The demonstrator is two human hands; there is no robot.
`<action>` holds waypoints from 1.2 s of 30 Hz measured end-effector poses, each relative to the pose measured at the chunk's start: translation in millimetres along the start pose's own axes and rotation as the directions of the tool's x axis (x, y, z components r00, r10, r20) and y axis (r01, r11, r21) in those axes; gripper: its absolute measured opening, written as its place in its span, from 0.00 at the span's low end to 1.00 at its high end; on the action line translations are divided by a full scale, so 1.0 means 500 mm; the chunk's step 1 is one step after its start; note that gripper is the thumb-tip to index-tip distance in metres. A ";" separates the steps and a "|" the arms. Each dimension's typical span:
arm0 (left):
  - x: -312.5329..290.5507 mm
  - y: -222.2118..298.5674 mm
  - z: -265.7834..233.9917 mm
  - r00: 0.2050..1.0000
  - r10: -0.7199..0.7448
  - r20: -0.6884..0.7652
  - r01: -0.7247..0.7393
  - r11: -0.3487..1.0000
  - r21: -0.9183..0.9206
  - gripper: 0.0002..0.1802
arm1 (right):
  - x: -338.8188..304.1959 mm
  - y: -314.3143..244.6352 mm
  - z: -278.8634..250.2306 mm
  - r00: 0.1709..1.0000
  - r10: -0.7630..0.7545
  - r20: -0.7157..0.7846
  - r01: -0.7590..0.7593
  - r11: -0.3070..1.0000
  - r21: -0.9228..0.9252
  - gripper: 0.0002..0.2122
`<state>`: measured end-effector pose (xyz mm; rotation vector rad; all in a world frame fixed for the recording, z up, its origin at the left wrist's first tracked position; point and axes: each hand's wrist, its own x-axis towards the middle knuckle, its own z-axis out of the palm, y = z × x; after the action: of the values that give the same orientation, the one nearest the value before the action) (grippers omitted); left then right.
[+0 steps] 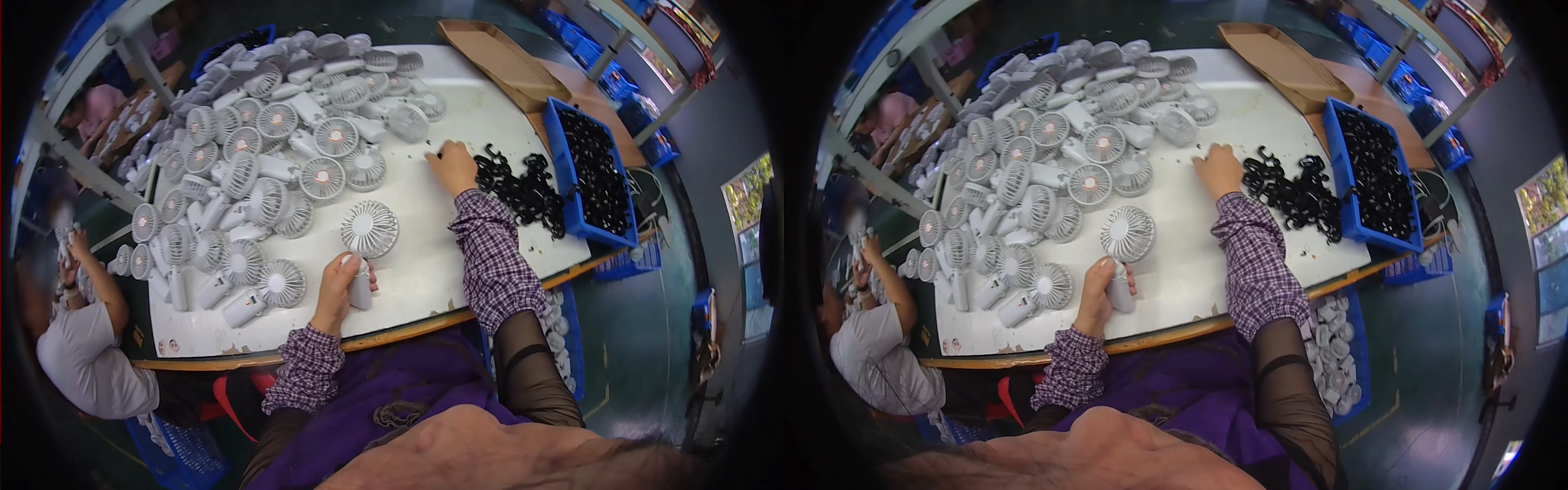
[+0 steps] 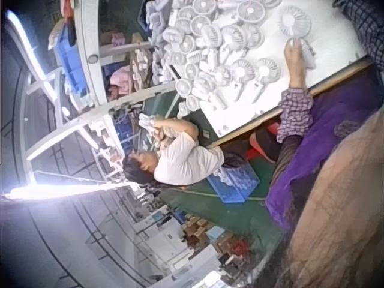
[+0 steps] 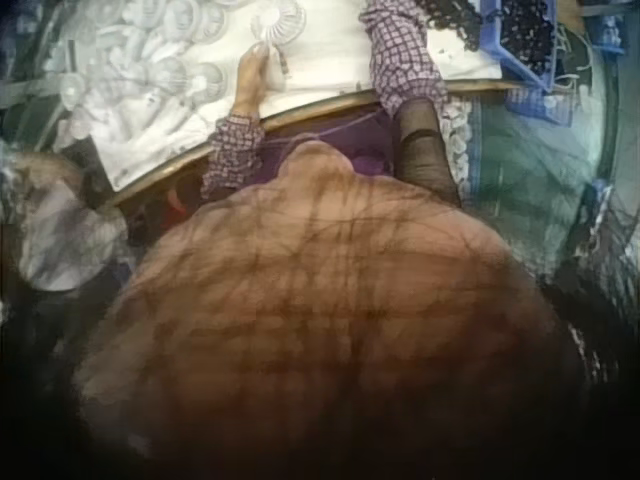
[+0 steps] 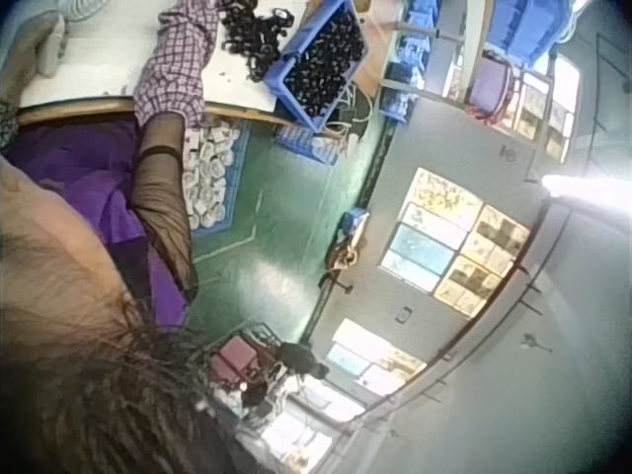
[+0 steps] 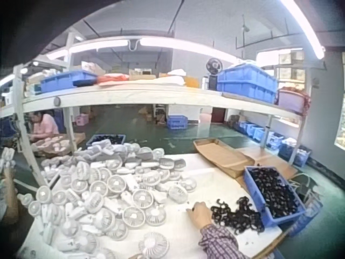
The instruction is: Assembling plastic components onto portable handheld fans on a production line.
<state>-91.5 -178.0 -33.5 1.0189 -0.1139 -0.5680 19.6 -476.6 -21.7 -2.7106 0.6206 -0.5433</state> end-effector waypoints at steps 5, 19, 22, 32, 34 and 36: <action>0.000 0.001 -0.012 1.000 0.003 0.025 -0.001 0.995 -0.095 0.15 | -0.016 0.088 0.022 0.998 -0.029 0.064 0.026 0.998 0.058 0.08; 0.001 0.009 -0.004 0.998 0.019 0.054 -0.022 0.998 0.055 0.15 | -0.140 0.080 -0.096 0.985 -0.064 0.159 -0.011 0.901 0.434 0.12; 0.000 0.009 0.006 0.999 0.002 0.045 -0.009 0.987 0.158 0.16 | -0.150 0.086 -0.112 0.986 -0.094 0.136 0.031 0.915 0.402 0.11; 0.008 -0.033 0.043 0.961 0.251 0.113 -0.273 0.923 0.270 0.22 | -0.389 -0.037 -0.144 0.879 -0.169 0.446 -0.476 -0.362 0.801 0.05; 0.004 -0.018 0.058 0.892 0.411 0.186 -0.450 0.781 0.433 0.31 | -0.451 -0.079 -0.117 0.823 -0.279 0.494 -0.559 -0.547 0.623 0.02; -0.001 -0.027 0.044 0.900 0.393 0.191 -0.436 0.790 0.431 0.31 | -0.481 -0.129 -0.102 0.796 -0.262 0.546 -0.569 -0.631 0.527 0.02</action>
<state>-105.0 -200.1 -32.8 1.3856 -0.5688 -0.1754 -180.2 -319.5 -23.2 -0.4078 0.1564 -0.0020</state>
